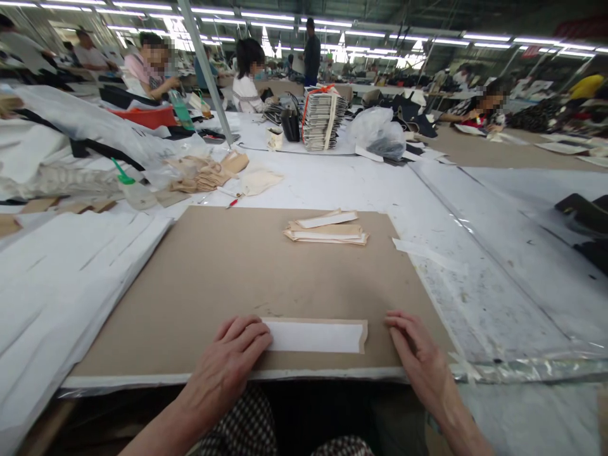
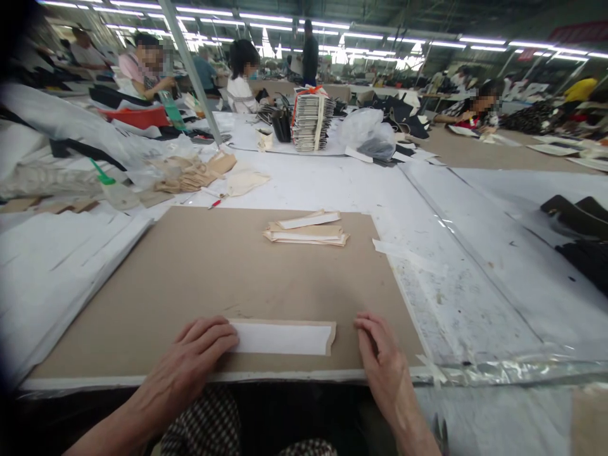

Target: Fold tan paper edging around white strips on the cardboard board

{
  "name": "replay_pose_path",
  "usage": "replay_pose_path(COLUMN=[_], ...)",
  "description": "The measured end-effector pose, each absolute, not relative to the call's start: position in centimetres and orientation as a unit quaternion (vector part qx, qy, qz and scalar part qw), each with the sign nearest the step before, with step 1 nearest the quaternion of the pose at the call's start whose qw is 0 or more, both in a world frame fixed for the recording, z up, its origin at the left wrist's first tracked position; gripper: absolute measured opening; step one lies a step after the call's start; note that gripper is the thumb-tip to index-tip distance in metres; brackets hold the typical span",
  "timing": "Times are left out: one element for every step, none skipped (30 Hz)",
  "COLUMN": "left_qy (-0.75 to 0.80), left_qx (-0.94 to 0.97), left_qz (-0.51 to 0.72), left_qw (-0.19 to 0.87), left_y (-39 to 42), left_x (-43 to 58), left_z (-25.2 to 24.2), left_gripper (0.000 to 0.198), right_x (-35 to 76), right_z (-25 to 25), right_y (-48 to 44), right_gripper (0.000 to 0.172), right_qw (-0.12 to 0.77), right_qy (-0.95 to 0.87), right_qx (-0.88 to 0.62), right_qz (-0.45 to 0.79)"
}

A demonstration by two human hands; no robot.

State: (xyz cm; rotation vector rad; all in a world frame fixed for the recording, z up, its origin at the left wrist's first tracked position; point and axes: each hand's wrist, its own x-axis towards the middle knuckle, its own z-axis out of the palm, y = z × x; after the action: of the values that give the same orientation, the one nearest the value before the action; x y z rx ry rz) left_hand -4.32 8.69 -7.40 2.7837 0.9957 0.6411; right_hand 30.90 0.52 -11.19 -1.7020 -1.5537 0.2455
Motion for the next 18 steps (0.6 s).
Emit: replay_pose_path(left_qy=[0.342, 0.354, 0.363, 0.364, 0.355, 0.338, 0.316, 0.295, 0.279, 0.268, 0.263, 0.261, 0.261, 0.261, 0.261, 0.26, 0.257, 0.255], left_qx=[0.913, 0.908, 0.903, 0.899, 0.9, 0.905, 0.912, 0.92, 0.926, 0.93, 0.933, 0.935, 0.937, 0.938, 0.939, 0.94, 0.94, 0.94], left_qz=[0.214, 0.217, 0.224, 0.238, 0.247, 0.247, 0.243, 0.226, 0.206, 0.186, 0.167, 0.155, 0.147, 0.14, 0.138, 0.138, 0.141, 0.145], left_qw=[0.058, 0.055, 0.051, 0.048, 0.055, 0.073, 0.098, 0.127, 0.151, 0.169, 0.179, 0.181, 0.18, 0.178, 0.175, 0.174, 0.175, 0.176], left_y=[8.6, 8.4, 8.2, 8.0, 7.7, 7.4, 7.1, 6.8, 6.6, 6.4, 6.3, 6.3, 6.4, 6.5, 6.7, 6.8, 6.9, 7.0], left_x=[-3.9, -3.2, -2.4, -1.4, -0.3, 1.0, 2.3, 3.5, 4.7, 5.8, 6.6, 7.3, 7.7, 8.0, 8.1, 8.1, 8.1, 7.9], left_z=[-7.2, -6.9, -6.7, -6.5, -6.3, -6.2, -6.2, -6.2, -6.4, -6.6, -6.8, -7.1, -7.4, -7.7, -8.0, -8.1, -8.3, -8.3], left_gripper=[0.03, 0.029, 0.029, 0.029, 0.03, 0.03, 0.03, 0.029, 0.029, 0.028, 0.028, 0.026, 0.024, 0.023, 0.022, 0.022, 0.022, 0.024], right_x=[30.5, 30.1, 29.6, 29.0, 28.4, 27.8, 27.3, 26.7, 26.3, 25.9, 25.6, 25.4, 25.2, 25.1, 25.1, 25.1, 25.2, 25.3], right_z=[-11.5, -11.7, -11.9, -12.1, -12.3, -12.4, -12.4, -12.4, -12.4, -12.3, -12.2, -12.1, -12.0, -11.9, -11.8, -11.7, -11.6, -11.5], right_y=[0.1, -0.2, -0.5, -0.8, -0.9, -1.0, -1.0, -1.0, -1.0, -0.9, -0.9, -0.8, -0.8, -0.7, -0.7, -0.7, -0.7, -0.8], right_gripper=[0.021, 0.024, 0.026, 0.028, 0.029, 0.03, 0.03, 0.029, 0.027, 0.024, 0.02, 0.016, 0.013, 0.01, 0.008, 0.006, 0.005, 0.005], right_qw=[0.4, 0.393, 0.381, 0.367, 0.352, 0.34, 0.333, 0.333, 0.339, 0.347, 0.357, 0.365, 0.373, 0.377, 0.379, 0.38, 0.379, 0.378], right_qy=[-0.614, -0.62, -0.628, -0.637, -0.646, -0.652, -0.655, -0.656, -0.654, -0.652, -0.647, -0.642, -0.637, -0.632, -0.63, -0.629, -0.629, -0.631], right_qx=[-0.675, -0.675, -0.676, -0.677, -0.677, -0.678, -0.678, -0.677, -0.675, -0.674, -0.674, -0.674, -0.675, -0.677, -0.678, -0.678, -0.678, -0.678], right_qz=[0.085, 0.072, 0.054, 0.034, 0.011, -0.007, -0.019, -0.023, -0.024, -0.022, -0.021, -0.02, -0.019, -0.016, -0.012, -0.006, 0.001, 0.01])
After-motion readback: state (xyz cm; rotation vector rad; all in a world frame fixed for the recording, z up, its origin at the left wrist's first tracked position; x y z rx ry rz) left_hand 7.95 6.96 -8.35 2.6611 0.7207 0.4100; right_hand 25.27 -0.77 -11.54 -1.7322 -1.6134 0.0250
